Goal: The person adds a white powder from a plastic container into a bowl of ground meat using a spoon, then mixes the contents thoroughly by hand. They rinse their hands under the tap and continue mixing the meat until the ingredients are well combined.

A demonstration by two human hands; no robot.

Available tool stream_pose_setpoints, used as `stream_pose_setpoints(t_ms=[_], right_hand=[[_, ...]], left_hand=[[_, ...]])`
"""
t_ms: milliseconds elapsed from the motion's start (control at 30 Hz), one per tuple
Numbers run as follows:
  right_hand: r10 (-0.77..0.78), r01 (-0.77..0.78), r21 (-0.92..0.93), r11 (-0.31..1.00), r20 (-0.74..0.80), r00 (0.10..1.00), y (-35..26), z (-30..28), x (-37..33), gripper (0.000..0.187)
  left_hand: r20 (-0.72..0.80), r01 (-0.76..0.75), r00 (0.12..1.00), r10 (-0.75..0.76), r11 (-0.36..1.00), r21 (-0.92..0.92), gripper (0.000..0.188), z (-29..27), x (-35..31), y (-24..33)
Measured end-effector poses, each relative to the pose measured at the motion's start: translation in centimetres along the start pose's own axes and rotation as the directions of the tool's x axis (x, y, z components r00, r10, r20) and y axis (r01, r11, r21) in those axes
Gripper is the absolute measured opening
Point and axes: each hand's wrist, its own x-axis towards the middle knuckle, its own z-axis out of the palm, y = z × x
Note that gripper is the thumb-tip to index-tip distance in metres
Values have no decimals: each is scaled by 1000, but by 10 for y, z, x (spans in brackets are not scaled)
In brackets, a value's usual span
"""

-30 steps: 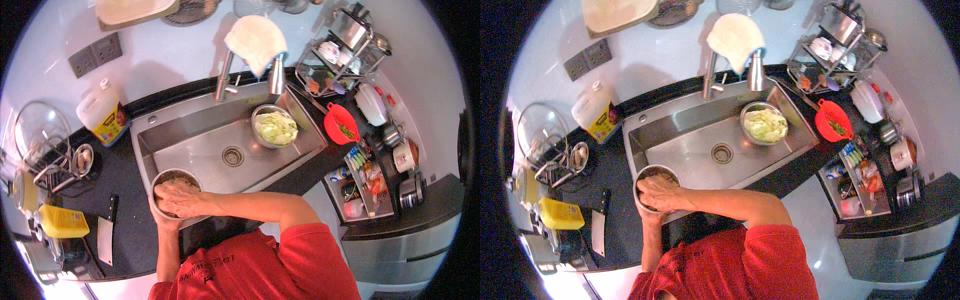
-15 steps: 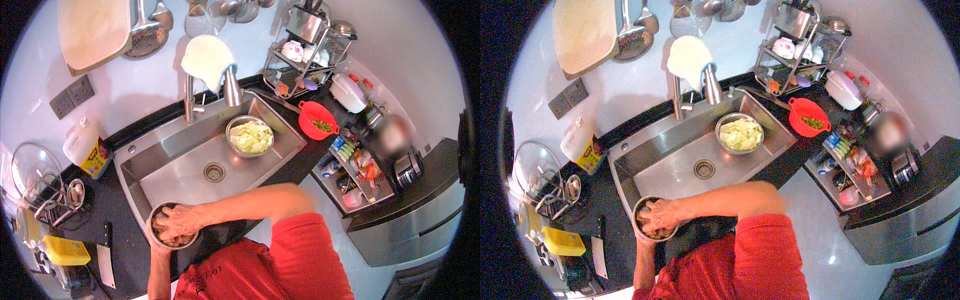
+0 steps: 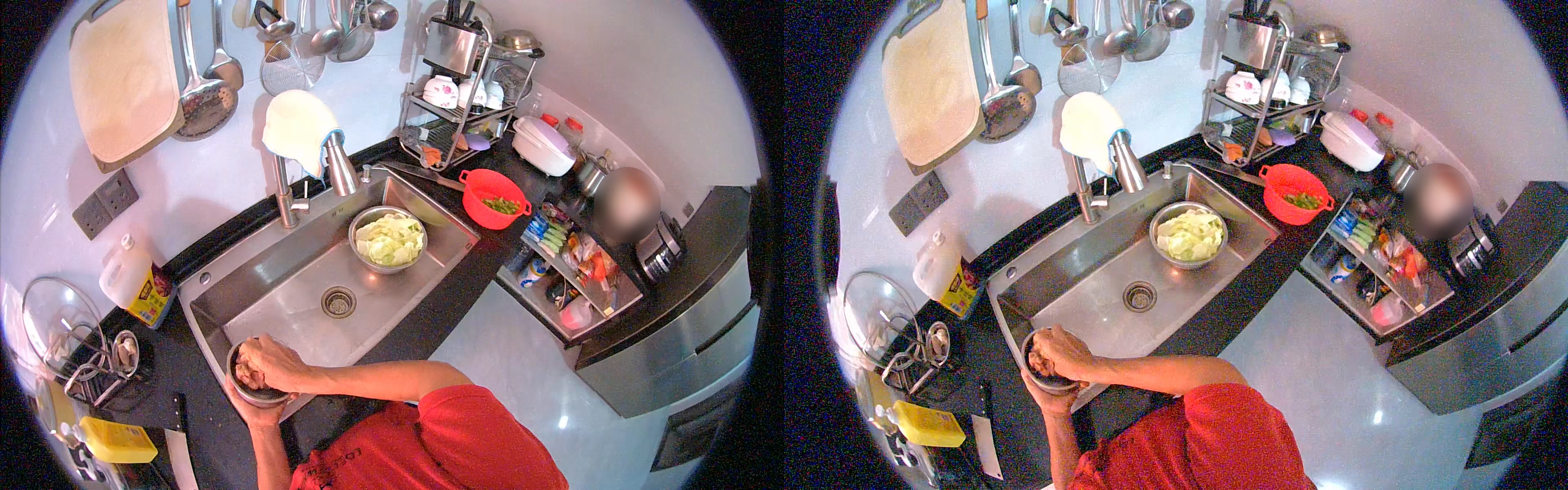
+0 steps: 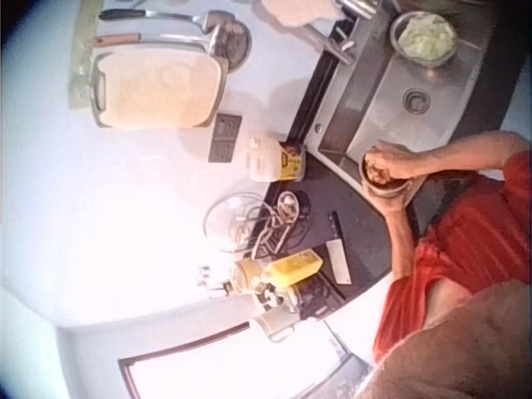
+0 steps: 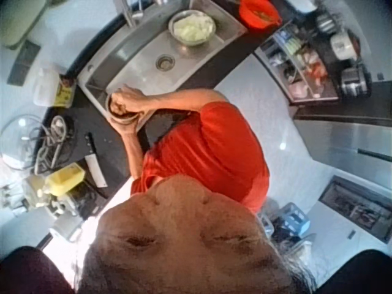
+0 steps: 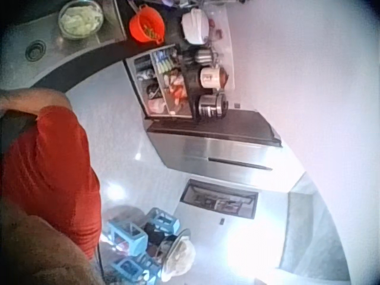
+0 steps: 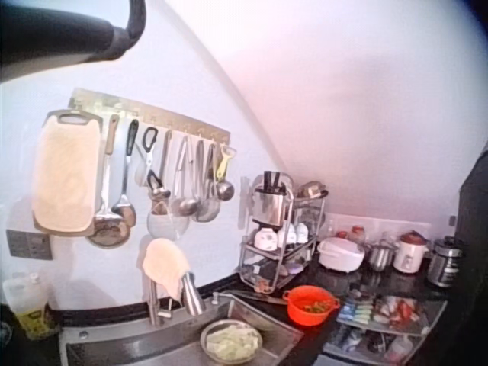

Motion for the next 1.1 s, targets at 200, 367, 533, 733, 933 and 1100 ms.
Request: stream_pose_setpoints(t_ms=[200,367,533,733,933,1100], right_hand=[[-245,259,-6,966,308,919,16,-4,-5,41],[-468,513,-123,850,273,841,15,-10,-22,18],[-533,630,-203,749,379,756,6,-2,-26,17],[-480,535,-146,832,292,827,15,9,2,17],[-428,466,-23,885,357,830,-3,-9,-14,25],[-371,364,74,928,232,899,-20,-38,0,21]], left_hand=[[-58,-11,998,18,994,110,67,-4,-11,-12],[-104,98,990,-94,995,34,63,4,-9,-19],[103,-190,980,170,956,224,47,18,-5,-10],[48,-73,996,72,997,24,48,-6,-7,-14],[67,-103,992,109,990,-91,59,-10,-7,2],[71,-179,980,186,980,-89,60,-23,3,6]])
